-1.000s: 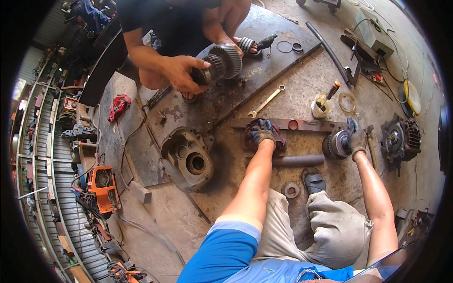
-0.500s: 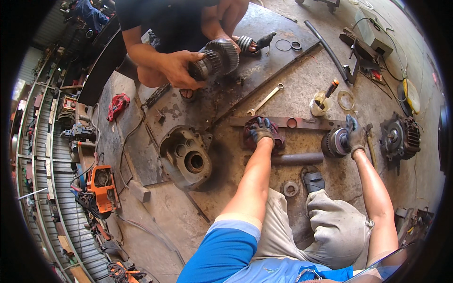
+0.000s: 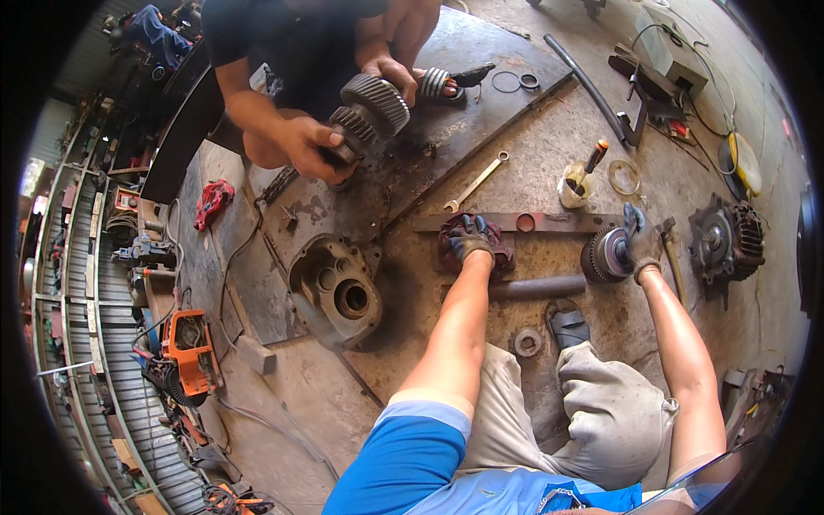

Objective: The person sits on the floor and uses a cloth to wipe and clean a metal gear component. They rotate the gear to clean different sides and then place it down. A second person is visible nearby handling other parts.

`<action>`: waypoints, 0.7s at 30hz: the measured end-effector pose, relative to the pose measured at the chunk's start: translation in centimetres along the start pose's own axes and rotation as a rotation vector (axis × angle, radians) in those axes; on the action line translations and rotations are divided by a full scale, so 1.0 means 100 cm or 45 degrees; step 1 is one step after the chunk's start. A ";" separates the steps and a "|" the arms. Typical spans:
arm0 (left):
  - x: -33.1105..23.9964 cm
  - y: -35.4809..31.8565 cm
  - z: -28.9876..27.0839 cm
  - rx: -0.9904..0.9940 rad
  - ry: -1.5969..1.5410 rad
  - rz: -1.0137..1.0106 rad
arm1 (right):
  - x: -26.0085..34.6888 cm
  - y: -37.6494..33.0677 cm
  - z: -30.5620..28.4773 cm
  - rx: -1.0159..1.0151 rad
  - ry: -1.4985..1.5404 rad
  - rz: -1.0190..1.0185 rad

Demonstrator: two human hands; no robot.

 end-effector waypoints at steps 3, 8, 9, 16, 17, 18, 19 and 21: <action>0.000 -0.004 -0.002 0.000 0.066 0.038 | 0.003 -0.001 -0.003 -0.020 0.017 -0.008; 0.002 -0.018 -0.011 0.033 -0.018 0.035 | 0.010 -0.001 -0.006 -0.039 0.039 -0.025; 0.002 -0.020 -0.015 0.020 -0.043 0.037 | 0.011 -0.002 -0.006 -0.041 0.042 -0.021; 0.003 -0.004 -0.001 0.013 -0.018 0.016 | 0.009 -0.001 -0.005 -0.025 0.035 0.012; 0.003 0.002 0.002 -0.015 0.011 0.007 | 0.009 -0.001 -0.004 -0.027 0.045 0.003; 0.002 0.007 0.002 -0.073 0.050 0.004 | 0.009 -0.001 -0.004 -0.037 0.054 -0.002; 0.000 0.011 0.006 -0.074 0.038 0.022 | 0.006 -0.001 -0.003 -0.032 0.054 0.014; -0.004 0.015 0.010 -0.075 0.037 0.075 | 0.005 -0.001 -0.003 -0.025 0.024 0.012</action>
Point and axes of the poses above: each hand's wrist, its own y-axis towards the middle knuckle, its own z-axis out of the palm, x = y × z, the point moved 10 cm from there along y, towards the middle knuckle, and after that the axes turned 2 degrees about -z, right-handed, at the moved point
